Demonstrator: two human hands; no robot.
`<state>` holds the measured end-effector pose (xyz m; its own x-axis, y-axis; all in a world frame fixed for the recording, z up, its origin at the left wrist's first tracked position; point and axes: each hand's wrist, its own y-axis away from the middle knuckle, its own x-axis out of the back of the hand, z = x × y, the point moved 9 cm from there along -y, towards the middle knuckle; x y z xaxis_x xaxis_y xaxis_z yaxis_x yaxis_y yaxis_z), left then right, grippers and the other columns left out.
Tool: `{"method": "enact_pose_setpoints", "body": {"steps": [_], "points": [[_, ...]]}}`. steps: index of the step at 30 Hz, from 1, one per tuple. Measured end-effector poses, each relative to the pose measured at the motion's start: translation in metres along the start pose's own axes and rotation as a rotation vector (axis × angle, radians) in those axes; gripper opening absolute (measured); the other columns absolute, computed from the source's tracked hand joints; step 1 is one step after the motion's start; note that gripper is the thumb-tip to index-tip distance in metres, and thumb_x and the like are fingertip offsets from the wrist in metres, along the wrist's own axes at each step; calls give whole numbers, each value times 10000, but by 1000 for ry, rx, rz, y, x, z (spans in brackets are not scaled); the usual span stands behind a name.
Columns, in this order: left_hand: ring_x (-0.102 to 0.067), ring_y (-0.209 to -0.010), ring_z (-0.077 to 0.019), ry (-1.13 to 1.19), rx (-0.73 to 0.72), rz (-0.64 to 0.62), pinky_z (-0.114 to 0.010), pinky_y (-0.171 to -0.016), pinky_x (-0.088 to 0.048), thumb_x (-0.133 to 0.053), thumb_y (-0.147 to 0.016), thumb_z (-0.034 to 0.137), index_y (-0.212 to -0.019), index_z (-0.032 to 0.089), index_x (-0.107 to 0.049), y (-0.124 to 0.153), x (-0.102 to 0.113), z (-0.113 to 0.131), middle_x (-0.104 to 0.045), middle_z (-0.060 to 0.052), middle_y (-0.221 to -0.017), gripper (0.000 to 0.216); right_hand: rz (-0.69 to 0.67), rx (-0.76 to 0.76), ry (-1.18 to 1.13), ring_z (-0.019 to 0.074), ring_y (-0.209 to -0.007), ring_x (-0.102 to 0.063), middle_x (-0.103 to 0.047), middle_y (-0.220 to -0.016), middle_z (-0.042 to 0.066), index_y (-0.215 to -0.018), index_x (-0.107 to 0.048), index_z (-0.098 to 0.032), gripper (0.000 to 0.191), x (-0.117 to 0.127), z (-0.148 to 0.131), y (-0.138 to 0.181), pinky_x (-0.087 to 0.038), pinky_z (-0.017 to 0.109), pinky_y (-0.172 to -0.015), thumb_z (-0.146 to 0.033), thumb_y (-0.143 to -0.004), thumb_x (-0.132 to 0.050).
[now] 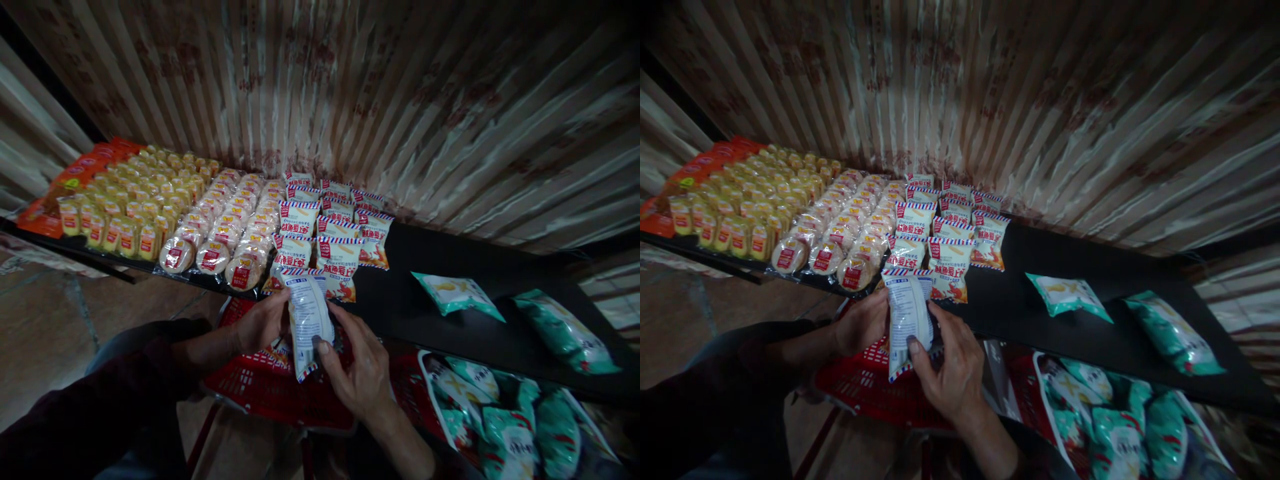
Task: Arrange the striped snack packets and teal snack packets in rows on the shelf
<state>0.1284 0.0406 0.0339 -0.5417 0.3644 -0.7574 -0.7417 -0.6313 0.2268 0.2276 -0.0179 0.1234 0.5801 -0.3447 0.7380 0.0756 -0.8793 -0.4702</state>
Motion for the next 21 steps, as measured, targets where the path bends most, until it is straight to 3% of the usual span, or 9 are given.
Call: {"method": "enact_pose_setpoints", "body": {"steps": [6, 12, 16, 21], "points": [[-608, -1071, -266, 66, 8, -70, -433, -954, -439, -522, -859, 485, -1184, 131, -589, 1, 1, -2, -671, -132, -1121, 485, -17, -98, -69, 248, -897, -703, -711, -1036, 109, -1201, -524, -187, 400, 5, 9, 0, -588, 390, -739, -436, -891, -495], [-620, -1061, -249, -75, -67, -46, -390, -903, -458, -664, -804, 306, -1277, 218, -541, 7, -1, 2, -650, -91, -1195, 497, -36, -214, -286, 226, -970, -701, -710, -1070, 92, -1207, -482, -212, 413, 6, 20, 5, -585, 325, -776, -493, -904, -464], [-544, -1180, -248, -240, -169, -13, -366, -992, -398, -735, -765, 367, -1324, 251, -490, 8, -7, 15, -620, -66, -1246, 621, -85, -233, -418, 223, -1028, -685, -704, -1108, 83, -1232, -448, -222, 450, 1, 19, 5, -571, 304, -817, -528, -903, -460], [-547, -1166, -295, -411, -193, 56, -415, -977, -422, -761, -708, 480, -1405, 234, -358, 8, -11, 19, -561, -120, -1295, 842, -126, -224, -460, 223, -1007, -680, -693, -1120, 81, -1248, -443, -213, 524, -5, 14, 4, -564, 301, -824, -586, -880, -464]]}}
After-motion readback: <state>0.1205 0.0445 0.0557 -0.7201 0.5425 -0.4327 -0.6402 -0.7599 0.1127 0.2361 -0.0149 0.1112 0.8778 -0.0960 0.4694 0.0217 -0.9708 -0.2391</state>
